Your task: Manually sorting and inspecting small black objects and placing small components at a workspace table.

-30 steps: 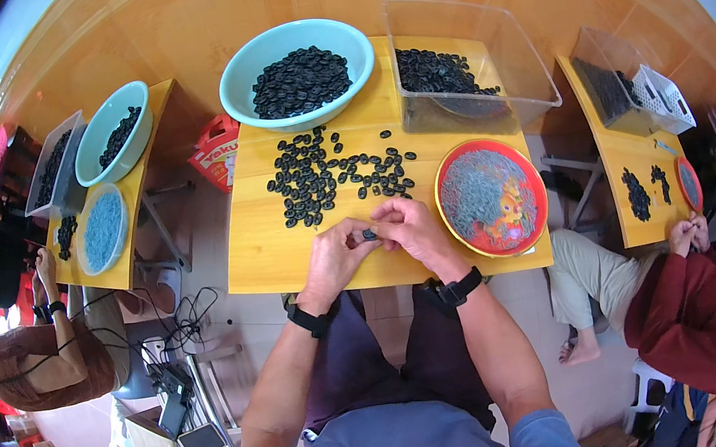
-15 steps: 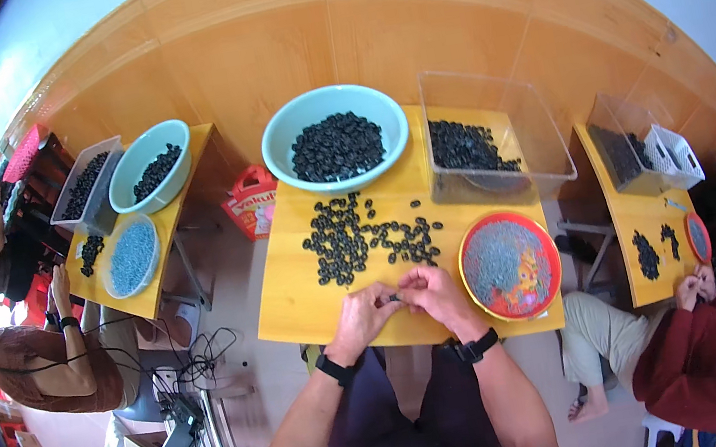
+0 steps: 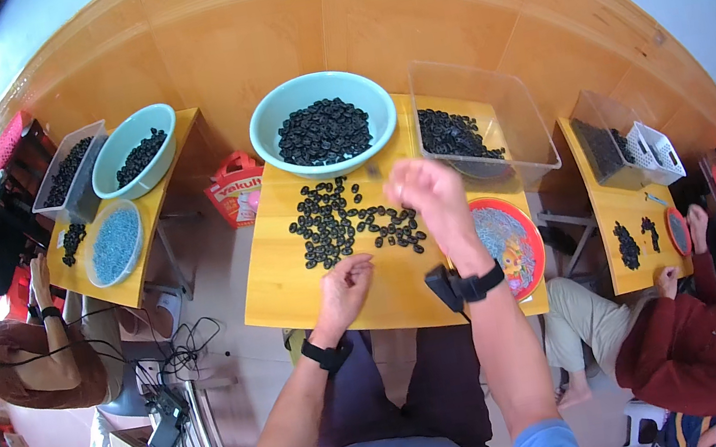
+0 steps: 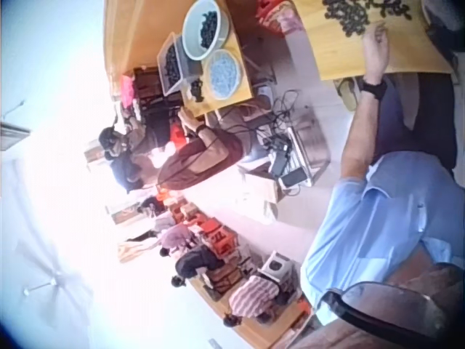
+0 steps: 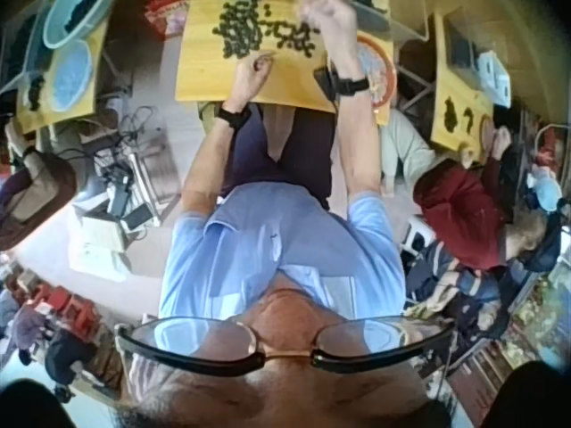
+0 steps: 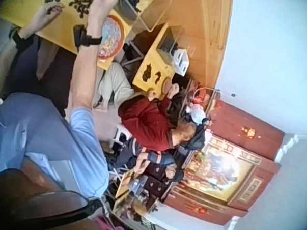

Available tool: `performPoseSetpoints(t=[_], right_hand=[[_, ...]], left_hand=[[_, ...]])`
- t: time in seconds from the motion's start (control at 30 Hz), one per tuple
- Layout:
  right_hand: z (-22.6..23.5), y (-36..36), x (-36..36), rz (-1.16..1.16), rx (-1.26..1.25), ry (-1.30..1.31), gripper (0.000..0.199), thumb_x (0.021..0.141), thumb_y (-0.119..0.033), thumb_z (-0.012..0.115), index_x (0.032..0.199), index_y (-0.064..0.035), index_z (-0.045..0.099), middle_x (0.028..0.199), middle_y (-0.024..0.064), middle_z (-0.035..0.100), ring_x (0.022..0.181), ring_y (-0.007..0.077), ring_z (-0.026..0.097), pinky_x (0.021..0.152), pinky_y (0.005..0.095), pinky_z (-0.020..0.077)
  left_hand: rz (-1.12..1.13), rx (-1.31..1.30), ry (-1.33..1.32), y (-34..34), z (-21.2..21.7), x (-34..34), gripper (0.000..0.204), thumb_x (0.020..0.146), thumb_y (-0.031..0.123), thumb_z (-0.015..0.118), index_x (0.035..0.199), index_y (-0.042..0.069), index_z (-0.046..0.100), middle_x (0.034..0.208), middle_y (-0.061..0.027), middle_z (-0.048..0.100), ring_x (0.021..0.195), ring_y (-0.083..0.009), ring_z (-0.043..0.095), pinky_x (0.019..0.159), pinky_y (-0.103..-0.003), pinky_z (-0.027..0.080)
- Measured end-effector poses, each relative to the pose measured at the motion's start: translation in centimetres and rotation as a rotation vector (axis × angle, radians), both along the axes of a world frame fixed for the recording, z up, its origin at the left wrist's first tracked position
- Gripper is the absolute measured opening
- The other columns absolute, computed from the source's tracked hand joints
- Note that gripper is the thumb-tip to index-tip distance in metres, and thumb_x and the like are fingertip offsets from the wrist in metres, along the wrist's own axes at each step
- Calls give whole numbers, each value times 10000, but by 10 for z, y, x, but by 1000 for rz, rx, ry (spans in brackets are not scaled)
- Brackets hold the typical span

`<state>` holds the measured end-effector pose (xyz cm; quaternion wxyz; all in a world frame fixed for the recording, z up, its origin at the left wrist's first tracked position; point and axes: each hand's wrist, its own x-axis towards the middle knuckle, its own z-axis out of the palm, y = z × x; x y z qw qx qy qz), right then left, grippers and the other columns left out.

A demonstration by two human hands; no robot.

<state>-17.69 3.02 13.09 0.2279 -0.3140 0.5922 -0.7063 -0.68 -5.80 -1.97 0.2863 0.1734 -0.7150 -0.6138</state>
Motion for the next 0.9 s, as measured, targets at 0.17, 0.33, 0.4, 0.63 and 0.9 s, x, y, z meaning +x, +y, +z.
performPoseSetpoints(t=[0.17,0.33,0.4,0.63,0.9], right_hand=[[-13,-13,-2,-243,464,654,174,879,-10,623,1018,-5,727,901,188,740,812,280,732,736,357,572],[-79,6,17,-155,744,835,115,833,-46,644,883,-33,746,842,221,711,819,389,705,746,479,565],[-86,10,21,-156,831,900,109,843,-94,648,862,-27,731,859,219,713,826,388,702,747,491,561],[-96,10,17,-95,947,868,138,837,-105,599,867,-21,703,864,218,707,815,416,693,719,516,547],[-105,18,54,-158,445,367,109,817,-68,742,878,-2,680,750,115,713,641,195,693,596,335,538]], left_hand=[[174,35,10,-1,-1,1,146,910,-8,652,1046,-9,707,893,-96,713,681,-108,608,636,-258,500],[168,-74,-20,1,7,4,123,903,-9,656,1007,-2,720,847,-102,682,629,-112,567,598,-264,476],[156,-96,-33,2,8,4,115,900,-7,659,994,1,725,836,-104,674,623,-113,562,591,-265,471],[100,-75,-50,4,6,-1,97,938,29,666,1000,-7,730,772,1,646,650,-45,509,595,-218,440],[37,171,-13,0,7,1,192,925,0,697,1112,-44,693,963,-76,736,855,-93,667,801,-233,539]])
